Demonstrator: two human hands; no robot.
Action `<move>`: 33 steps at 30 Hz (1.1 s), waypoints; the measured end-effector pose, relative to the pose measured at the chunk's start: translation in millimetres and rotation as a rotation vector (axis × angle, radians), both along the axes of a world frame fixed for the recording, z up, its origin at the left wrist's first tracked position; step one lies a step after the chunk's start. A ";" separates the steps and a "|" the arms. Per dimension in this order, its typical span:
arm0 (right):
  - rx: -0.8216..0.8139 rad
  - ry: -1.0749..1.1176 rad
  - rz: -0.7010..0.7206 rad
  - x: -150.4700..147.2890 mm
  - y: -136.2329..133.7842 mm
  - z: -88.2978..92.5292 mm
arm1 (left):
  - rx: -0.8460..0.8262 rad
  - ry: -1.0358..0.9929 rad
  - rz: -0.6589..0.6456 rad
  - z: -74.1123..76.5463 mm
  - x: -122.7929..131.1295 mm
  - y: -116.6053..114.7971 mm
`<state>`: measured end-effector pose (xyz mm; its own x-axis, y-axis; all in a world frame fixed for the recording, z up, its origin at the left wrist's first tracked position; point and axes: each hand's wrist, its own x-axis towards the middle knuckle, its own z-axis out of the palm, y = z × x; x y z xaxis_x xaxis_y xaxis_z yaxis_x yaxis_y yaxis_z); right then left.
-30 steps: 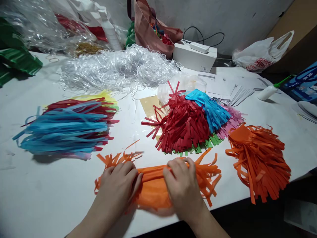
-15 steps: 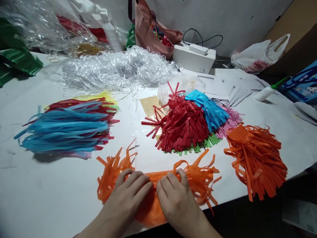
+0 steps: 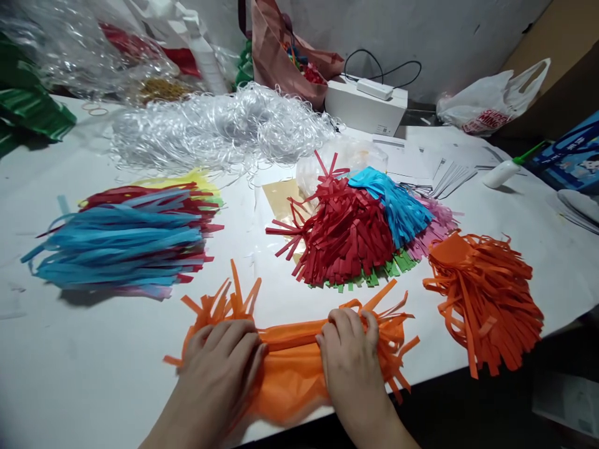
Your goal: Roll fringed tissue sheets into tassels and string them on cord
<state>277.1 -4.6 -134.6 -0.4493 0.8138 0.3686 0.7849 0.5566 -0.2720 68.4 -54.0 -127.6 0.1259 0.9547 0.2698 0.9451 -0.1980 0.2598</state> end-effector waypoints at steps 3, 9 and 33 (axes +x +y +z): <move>-0.031 -0.056 -0.067 -2.9 0.5 2.1 | -0.114 0.075 0.013 4.7 3.4 6.0; 0.083 0.008 -0.071 -8.2 -4.9 7.8 | -0.188 0.134 0.015 8.6 3.5 11.3; 0.064 -0.056 0.317 -24.3 -4.4 -6.5 | -0.019 -0.054 -0.254 2.0 -0.4 13.4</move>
<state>252.8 -9.0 -141.1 -0.6978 0.6058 0.3822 0.5822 0.7905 -0.1900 68.1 -40.6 -125.6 0.3486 0.8992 0.2645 0.8503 -0.4222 0.3144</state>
